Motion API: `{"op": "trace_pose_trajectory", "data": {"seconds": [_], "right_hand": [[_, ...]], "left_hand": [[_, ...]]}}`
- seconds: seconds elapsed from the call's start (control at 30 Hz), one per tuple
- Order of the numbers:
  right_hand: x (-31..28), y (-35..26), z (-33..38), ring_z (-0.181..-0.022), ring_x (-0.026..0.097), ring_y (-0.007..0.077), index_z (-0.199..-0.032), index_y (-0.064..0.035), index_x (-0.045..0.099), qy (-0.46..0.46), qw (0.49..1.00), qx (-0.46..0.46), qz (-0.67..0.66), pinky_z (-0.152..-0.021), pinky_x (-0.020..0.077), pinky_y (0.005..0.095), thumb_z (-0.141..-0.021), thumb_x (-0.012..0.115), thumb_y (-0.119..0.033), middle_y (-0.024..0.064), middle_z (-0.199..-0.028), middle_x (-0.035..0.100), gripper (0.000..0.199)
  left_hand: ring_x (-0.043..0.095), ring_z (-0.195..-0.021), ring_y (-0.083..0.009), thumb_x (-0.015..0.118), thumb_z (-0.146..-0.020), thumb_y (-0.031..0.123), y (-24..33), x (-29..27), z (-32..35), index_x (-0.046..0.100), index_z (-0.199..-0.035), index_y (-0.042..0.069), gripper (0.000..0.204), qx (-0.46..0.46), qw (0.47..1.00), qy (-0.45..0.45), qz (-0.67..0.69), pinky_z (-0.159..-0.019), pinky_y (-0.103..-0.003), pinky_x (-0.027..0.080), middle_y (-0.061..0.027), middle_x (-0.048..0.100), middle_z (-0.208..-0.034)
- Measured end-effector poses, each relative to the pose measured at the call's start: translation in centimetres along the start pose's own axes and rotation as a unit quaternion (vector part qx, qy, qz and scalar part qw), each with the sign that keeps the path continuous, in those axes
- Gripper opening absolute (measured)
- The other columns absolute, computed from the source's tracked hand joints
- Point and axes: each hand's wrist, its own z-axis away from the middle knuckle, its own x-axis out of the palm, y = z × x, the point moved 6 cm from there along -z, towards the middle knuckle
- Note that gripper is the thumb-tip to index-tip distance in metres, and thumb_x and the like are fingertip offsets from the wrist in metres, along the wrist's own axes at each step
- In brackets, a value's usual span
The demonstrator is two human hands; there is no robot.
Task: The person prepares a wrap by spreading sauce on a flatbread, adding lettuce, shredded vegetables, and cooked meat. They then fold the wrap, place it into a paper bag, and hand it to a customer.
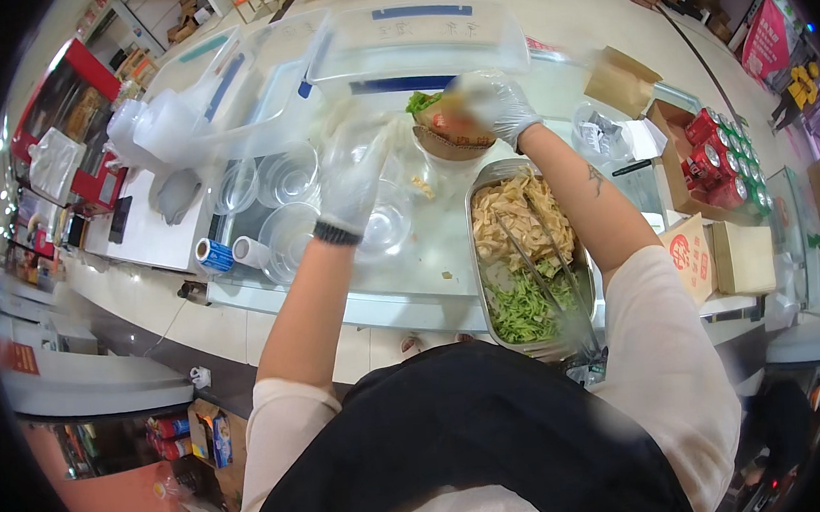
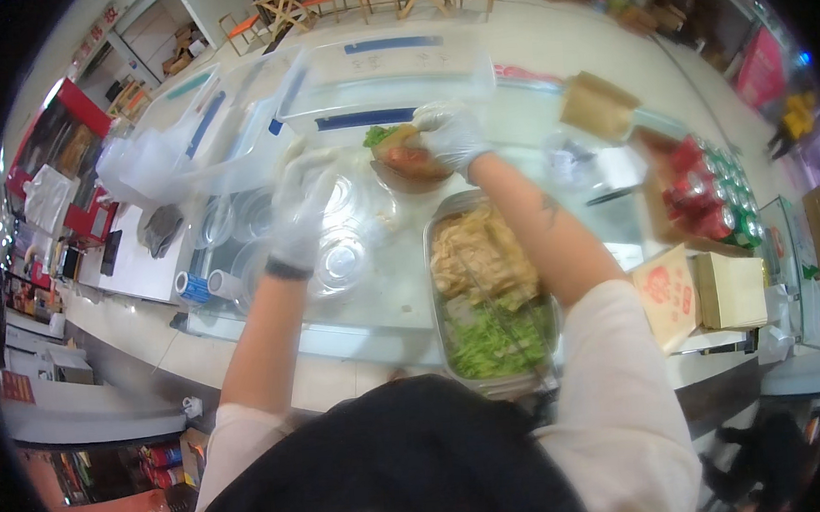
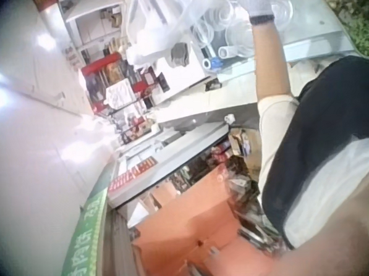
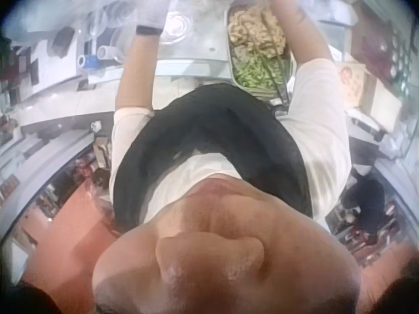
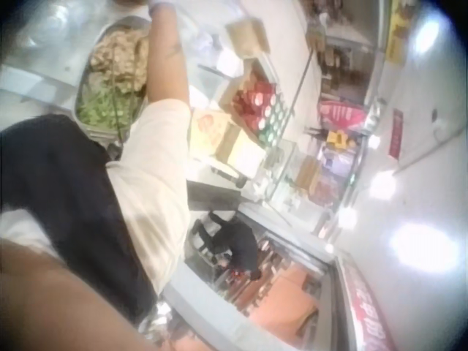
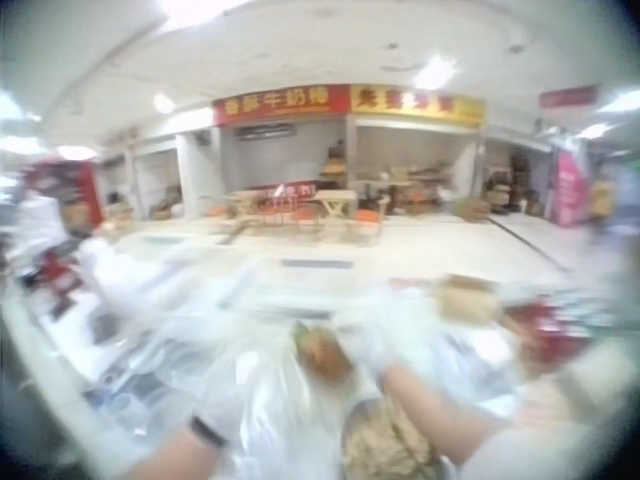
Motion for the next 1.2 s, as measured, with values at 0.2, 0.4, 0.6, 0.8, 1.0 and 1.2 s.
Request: {"op": "trace_pose_trajectory", "data": {"seconds": [0.2, 0.4, 0.6, 0.8, 1.0, 1.2], "right_hand": [[-4.2, -3.5, 0.1, -0.09, 0.066, 0.0149, -0.097, -0.0025, 0.077, 0.072, 0.96, 0.143, -0.229, -0.082, 0.0527, 0.0288, -0.079, 0.075, -0.007, 0.0065, -0.096, 0.073, 0.018], [-4.6, -4.0, -1.0, -0.089, 0.066, 0.0171, -0.096, -0.0027, 0.077, 0.074, 0.974, 0.102, -0.186, -0.082, 0.0524, 0.0298, -0.081, 0.074, -0.006, 0.0074, -0.097, 0.073, 0.017], [-1.2, -3.3, -0.5, -0.084, 0.067, 0.0312, -0.1, -0.0057, 0.075, 0.031, 0.998, -0.033, 0.035, -0.079, 0.0534, 0.0388, -0.08, 0.075, -0.017, 0.0149, -0.094, 0.072, 0.023], [-0.6, -3.3, 0.4, -0.094, 0.065, 0.0282, -0.091, -0.0042, 0.076, 0.077, 0.995, -0.063, -0.01, -0.086, 0.0507, 0.0364, -0.074, 0.081, -0.008, 0.0123, -0.095, 0.072, 0.018], [-3.2, -3.3, -0.1, -0.082, 0.063, 0.0095, -0.104, -0.0039, 0.076, 0.148, 0.984, -0.013, -0.094, -0.075, 0.0521, 0.0258, -0.085, 0.079, -0.012, 0.0028, -0.094, 0.073, 0.02], [-6.6, -5.8, -3.9, -0.076, 0.063, 0.0097, -0.103, -0.0025, 0.074, 0.129, 0.973, 0.09, -0.168, -0.07, 0.0518, 0.0265, -0.092, 0.073, -0.021, 0.0026, -0.087, 0.071, 0.021]], "left_hand": [[0.043, -0.136, -0.0282, 0.065, -0.088, -0.002, 0.2, -8.3, 10.1, 0.07, -0.114, 0.005, 0.027, -0.033, 0.997, 0.047, -0.045, -0.115, -0.04, 0.034, -0.0146, 0.046, -0.143], [0.044, -0.137, -0.0296, 0.065, -0.087, -0.005, 0.5, -7.9, 13.6, 0.069, -0.119, 0.006, 0.035, -0.115, 0.987, 0.016, 0.112, -0.113, -0.041, 0.038, -0.0144, 0.045, -0.144], [0.036, -0.144, -0.0333, 0.066, -0.089, 0.019, 2.7, 2.6, 6.5, 0.037, -0.151, 0.009, 0.069, 0.171, 0.939, -0.18, -0.24, -0.119, -0.046, 0.029, -0.014, 0.038, -0.156], [0.033, -0.146, -0.033, 0.059, -0.092, 0.021, -1.0, 8.5, 4.8, 0.036, -0.151, 0.008, 0.065, 0.154, 0.905, -0.251, -0.307, -0.119, -0.047, 0.028, -0.0159, 0.038, -0.154], [0.033, -0.146, -0.0337, 0.067, -0.09, 0.029, -1.1, 8.9, 4.8, 0.041, -0.148, 0.005, 0.067, 0.143, 0.902, -0.267, -0.307, -0.121, -0.045, 0.026, -0.016, 0.04, -0.154], [0.037, -0.143, -0.037, 0.066, -0.091, 0.028, -1.2, 6.6, 3.8, 0.044, -0.146, 0.008, 0.063, 0.107, 0.928, -0.256, -0.249, -0.118, -0.048, 0.031, -0.0188, 0.04, -0.153]]}}
